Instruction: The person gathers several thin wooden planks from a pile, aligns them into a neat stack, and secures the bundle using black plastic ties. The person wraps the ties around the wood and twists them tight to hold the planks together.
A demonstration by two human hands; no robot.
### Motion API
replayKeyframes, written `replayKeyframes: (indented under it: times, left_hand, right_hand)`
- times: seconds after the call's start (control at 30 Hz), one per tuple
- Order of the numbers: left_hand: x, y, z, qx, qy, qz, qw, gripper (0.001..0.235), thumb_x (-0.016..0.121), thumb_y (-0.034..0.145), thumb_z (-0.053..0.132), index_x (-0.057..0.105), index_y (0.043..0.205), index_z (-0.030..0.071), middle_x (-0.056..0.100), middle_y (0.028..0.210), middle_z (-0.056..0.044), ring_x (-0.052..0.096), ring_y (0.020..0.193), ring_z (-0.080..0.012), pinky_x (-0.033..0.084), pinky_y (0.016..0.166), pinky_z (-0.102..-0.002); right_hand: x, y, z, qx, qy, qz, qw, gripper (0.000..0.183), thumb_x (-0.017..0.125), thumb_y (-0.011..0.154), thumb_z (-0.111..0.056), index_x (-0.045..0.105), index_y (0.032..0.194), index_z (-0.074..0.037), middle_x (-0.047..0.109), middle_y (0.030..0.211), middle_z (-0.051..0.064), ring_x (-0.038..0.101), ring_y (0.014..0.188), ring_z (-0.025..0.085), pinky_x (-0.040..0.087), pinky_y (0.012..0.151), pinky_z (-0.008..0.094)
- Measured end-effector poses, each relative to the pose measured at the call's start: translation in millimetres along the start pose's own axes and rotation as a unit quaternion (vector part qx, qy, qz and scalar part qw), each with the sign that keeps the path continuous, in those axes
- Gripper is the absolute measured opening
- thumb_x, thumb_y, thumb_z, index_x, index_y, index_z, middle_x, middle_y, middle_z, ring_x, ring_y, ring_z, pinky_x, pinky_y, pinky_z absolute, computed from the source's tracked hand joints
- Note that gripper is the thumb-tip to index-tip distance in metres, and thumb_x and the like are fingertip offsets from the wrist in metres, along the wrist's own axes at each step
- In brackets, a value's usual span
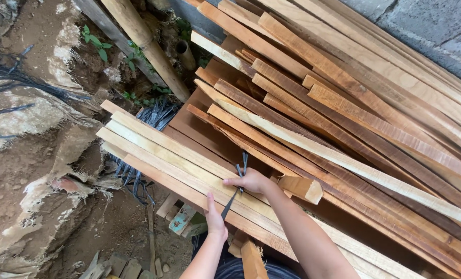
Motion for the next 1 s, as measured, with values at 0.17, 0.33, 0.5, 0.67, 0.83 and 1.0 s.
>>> replayKeyframes:
  times: [0.17,0.33,0.5,0.67,0.83,1.0]
  left_hand:
    - [-1.8,-0.9,10.6,0.002,0.067,-0.058,0.996,0.096,0.058,0.087,0.066,0.024,0.159,0.012,0.043,0.157,-0.008,0.044,0.143,-0.0223,0.037,0.117,-0.04]
    - [-3.2,-10.2,33.8,-0.017,0.185,-0.088,0.979,0.104,0.059,0.089,0.067,0.013,0.162,0.009,0.033,0.163,-0.009,0.035,0.148,-0.0214,0.03,0.121,-0.039]
    - [-7.3,-41.9,114.0,0.207,0.533,0.078,0.817,0.127,0.086,0.079,0.051,0.001,0.159,0.0,0.014,0.164,-0.024,0.022,0.147,-0.0375,0.026,0.118,-0.045]
    - [-65.5,37.4,132.0,0.335,0.423,0.021,0.842,0.081,0.062,0.098,0.048,0.033,0.152,-0.005,0.041,0.153,-0.025,0.042,0.141,-0.0365,0.035,0.117,-0.046]
    - [-101.3,69.6,204.0,0.369,0.485,0.02,0.792,0.054,0.056,0.1,0.04,0.058,0.137,0.002,0.056,0.142,-0.019,0.056,0.131,-0.035,0.044,0.11,-0.045]
    - [-105.7,109.6,273.3,0.425,0.628,0.059,0.649,0.047,0.064,0.092,0.034,0.062,0.132,0.01,0.056,0.141,-0.016,0.059,0.118,-0.0386,0.048,0.097,-0.049]
  right_hand:
    - [-15.9,-38.1,-36.4,-0.023,-0.055,0.092,0.994,0.09,0.08,0.059,-0.078,0.072,0.111,-0.006,0.074,0.097,0.015,0.071,0.092,0.029,0.054,0.085,0.038]
    - [-18.4,-59.3,-52.4,-0.003,-0.131,0.157,0.979,0.098,0.074,0.056,-0.084,0.071,0.121,-0.011,0.074,0.107,0.015,0.072,0.103,0.03,0.054,0.091,0.039]
    - [-17.0,-83.3,-73.2,0.096,-0.22,0.149,0.959,0.098,0.067,0.064,-0.088,0.069,0.12,-0.007,0.075,0.112,0.014,0.073,0.108,0.029,0.057,0.092,0.042]
    - [-12.6,-89.7,-113.5,0.071,-0.356,0.211,0.908,0.089,0.067,0.076,-0.077,0.058,0.132,-0.008,0.068,0.125,0.013,0.069,0.112,0.03,0.056,0.092,0.044]
    - [10.1,-87.5,-173.5,-0.045,-0.405,0.298,0.863,0.068,0.064,0.09,-0.06,0.057,0.132,-0.007,0.065,0.126,0.015,0.066,0.111,0.033,0.055,0.088,0.047]
    - [77.8,-52.9,-211.9,-0.067,-0.246,0.195,0.947,0.052,0.064,0.092,-0.054,0.067,0.12,-0.01,0.073,0.112,0.014,0.069,0.102,0.033,0.056,0.087,0.045]
Point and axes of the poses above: each hand's wrist, its own y-axis towards the middle knuckle, its own x-axis out of the palm, z = x × y, the point moved 7 cm from there along y, towards the middle knuckle
